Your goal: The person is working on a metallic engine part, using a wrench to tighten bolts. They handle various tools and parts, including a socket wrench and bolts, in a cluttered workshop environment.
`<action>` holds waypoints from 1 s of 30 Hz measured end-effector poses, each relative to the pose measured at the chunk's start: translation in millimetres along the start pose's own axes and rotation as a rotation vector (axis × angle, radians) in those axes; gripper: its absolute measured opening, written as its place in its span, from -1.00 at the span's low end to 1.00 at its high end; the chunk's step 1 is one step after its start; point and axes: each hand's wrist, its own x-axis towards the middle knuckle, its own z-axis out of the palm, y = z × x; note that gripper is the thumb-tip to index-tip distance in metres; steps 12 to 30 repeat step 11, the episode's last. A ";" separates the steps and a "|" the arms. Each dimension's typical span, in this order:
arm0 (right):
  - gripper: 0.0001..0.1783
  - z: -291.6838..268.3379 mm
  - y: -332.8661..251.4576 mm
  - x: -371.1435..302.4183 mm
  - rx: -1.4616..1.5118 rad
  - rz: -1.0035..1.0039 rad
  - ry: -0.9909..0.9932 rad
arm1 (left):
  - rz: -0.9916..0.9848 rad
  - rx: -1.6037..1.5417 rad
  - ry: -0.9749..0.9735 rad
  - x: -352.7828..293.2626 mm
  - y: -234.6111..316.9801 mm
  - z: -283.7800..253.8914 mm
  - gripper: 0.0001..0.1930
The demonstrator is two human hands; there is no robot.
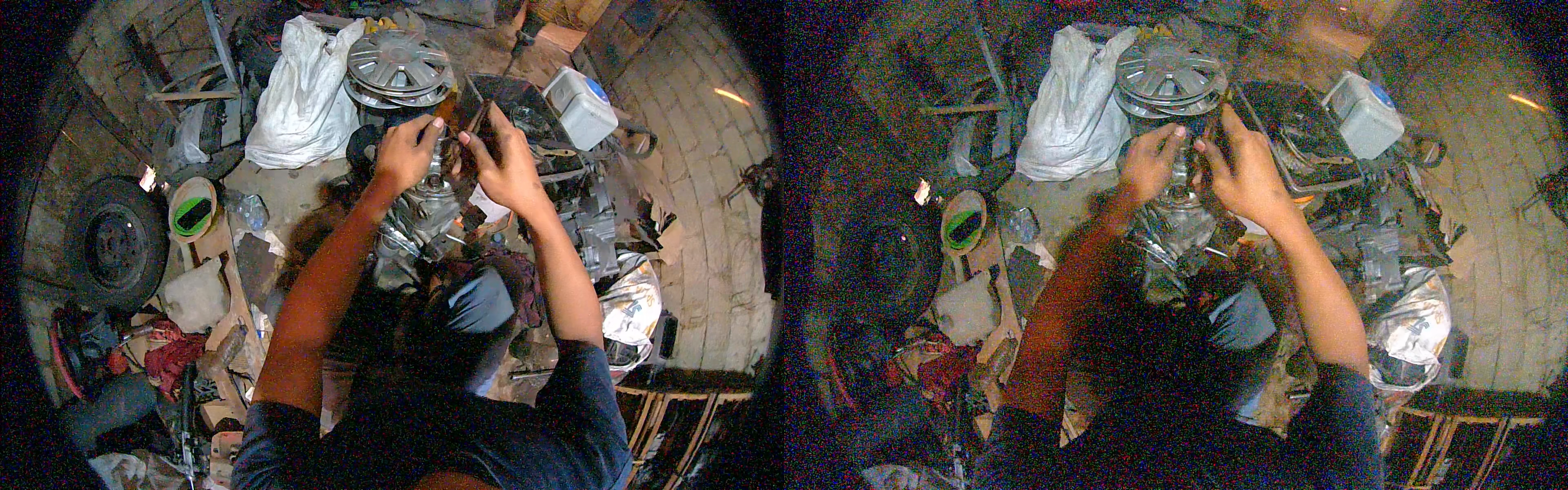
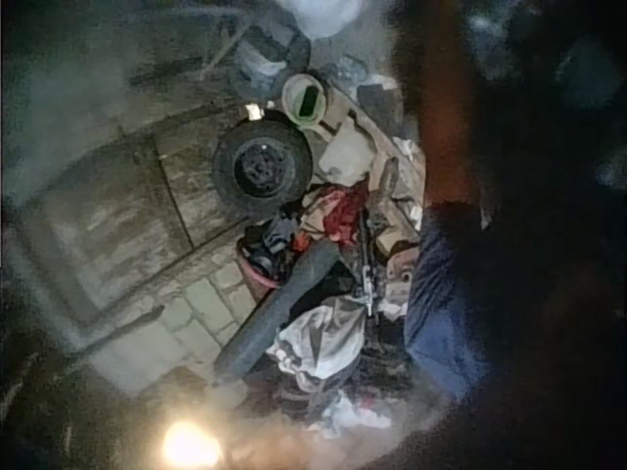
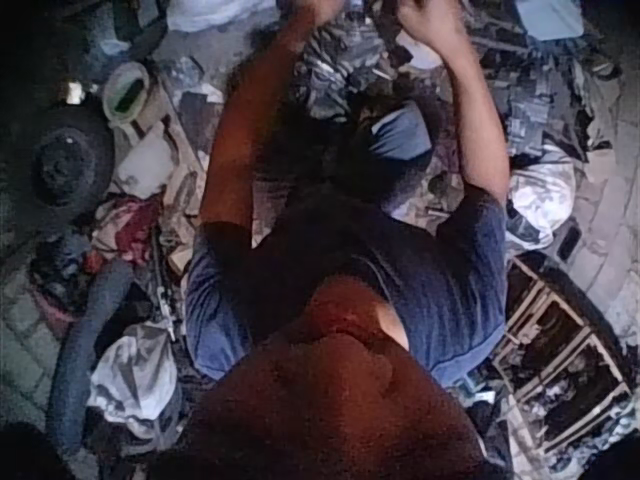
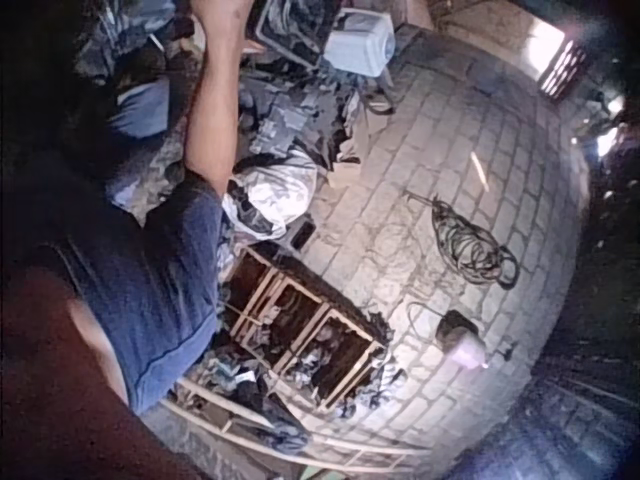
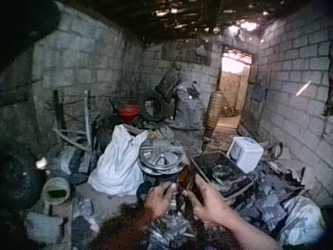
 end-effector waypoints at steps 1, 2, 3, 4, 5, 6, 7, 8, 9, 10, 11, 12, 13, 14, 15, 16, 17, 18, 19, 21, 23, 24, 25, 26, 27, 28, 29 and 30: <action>-0.71 1.7 0.4 -0.4 -0.016 -0.010 0.023 | -0.003 -0.011 -0.016 0.9 -0.4 -0.8 -0.61; -0.71 1.4 -1.6 -2.0 0.014 0.008 0.019 | -0.005 -0.021 -0.033 1.2 -0.5 -1.2 -0.61; -0.70 0.5 -4.7 -4.6 0.044 0.027 0.016 | 0.004 -0.018 -0.008 0.3 -0.3 -0.2 -0.61; -0.70 0.6 -7.1 -5.0 0.077 0.042 0.009 | 0.011 -0.012 0.020 -1.3 -0.9 0.3 -0.62; -0.73 -2.9 -6.7 -5.0 0.133 0.129 -0.038 | 0.017 -0.007 0.049 -2.2 -1.9 0.2 -0.62; -0.71 -1.5 -5.9 -3.4 0.091 0.084 -0.022 | 0.022 -0.009 0.029 -0.9 -3.6 -1.3 -0.62; -0.69 -2.0 -4.1 -3.0 0.042 0.045 -0.005 | 0.027 -0.018 0.002 0.9 -3.6 -1.0 -0.62; -0.67 -2.1 -1.8 -2.8 -0.006 0.007 0.013 | 0.032 -0.027 -0.026 2.4 -3.6 -0.6 -0.62; -0.65 0.5 1.5 -3.9 0.023 0.004 0.021 | 0.016 -0.022 -0.040 2.8 -3.4 0.4 -0.60; -0.65 0.3 1.6 -4.0 0.036 0.015 0.000 | -0.002 -0.011 -0.049 3.4 -5.1 -0.3 -0.59; -0.65 -2.8 0.8 -3.6 0.049 0.026 -0.020 | -0.019 -0.001 -0.058 3.7 -6.8 -0.9 -0.57; -0.65 -2.8 0.8 -3.6 0.049 0.026 -0.020 | -0.019 -0.001 -0.058 3.7 -6.8 -0.9 -0.57; -0.65 -2.8 0.8 -3.6 0.049 0.026 -0.020 | -0.019 -0.001 -0.058 3.7 -6.8 -0.9 -0.57; -0.65 -2.8 0.8 -3.6 0.049 0.026 -0.020 | -0.019 -0.001 -0.058 3.7 -6.8 -0.9 -0.57; -0.65 -2.8 0.8 -3.6 0.049 0.026 -0.020 | -0.019 -0.001 -0.058 3.7 -6.8 -0.9 -0.57; -0.65 -2.8 0.8 -3.6 0.049 0.026 -0.020 | -0.019 -0.001 -0.058 3.7 -6.8 -0.9 -0.57; -0.65 -2.8 0.8 -3.6 0.049 0.026 -0.020 | -0.019 -0.001 -0.058 3.7 -6.8 -0.9 -0.57; -0.65 -2.8 0.8 -3.6 0.049 0.026 -0.020 | -0.019 -0.001 -0.058 3.7 -6.8 -0.9 -0.57; -0.65 -2.8 0.8 -3.6 0.049 0.026 -0.020 | -0.019 -0.001 -0.058 3.7 -6.8 -0.9 -0.57; -0.65 -2.8 0.8 -3.6 0.049 0.026 -0.020 | -0.019 -0.001 -0.058 3.7 -6.8 -0.9 -0.57; -0.65 -2.8 0.8 -3.6 0.049 0.026 -0.020 | -0.019 -0.001 -0.058 3.7 -6.8 -0.9 -0.57; -0.65 -2.8 0.8 -3.6 0.049 0.026 -0.020 | -0.019 -0.001 -0.058 3.7 -6.8 -0.9 -0.57; -0.65 -2.8 0.8 -3.6 0.049 0.026 -0.020 | -0.019 -0.001 -0.058 3.7 -6.8 -0.9 -0.57; -0.65 -2.8 0.8 -3.6 0.049 0.026 -0.020 | -0.019 -0.001 -0.058 3.7 -6.8 -0.9 -0.57; -0.65 -2.8 0.8 -3.6 0.049 0.026 -0.020 | -0.019 -0.001 -0.058 3.7 -6.8 -0.9 -0.57; -0.65 -2.8 0.8 -3.6 0.049 0.026 -0.020 | -0.019 -0.001 -0.058 3.7 -6.8 -0.9 -0.57; -0.65 -2.8 0.8 -3.6 0.049 0.026 -0.020 | -0.019 -0.001 -0.058 3.7 -6.8 -0.9 -0.57; -0.65 -2.8 0.8 -3.6 0.049 0.026 -0.020 | -0.019 -0.001 -0.058 3.7 -6.8 -0.9 -0.57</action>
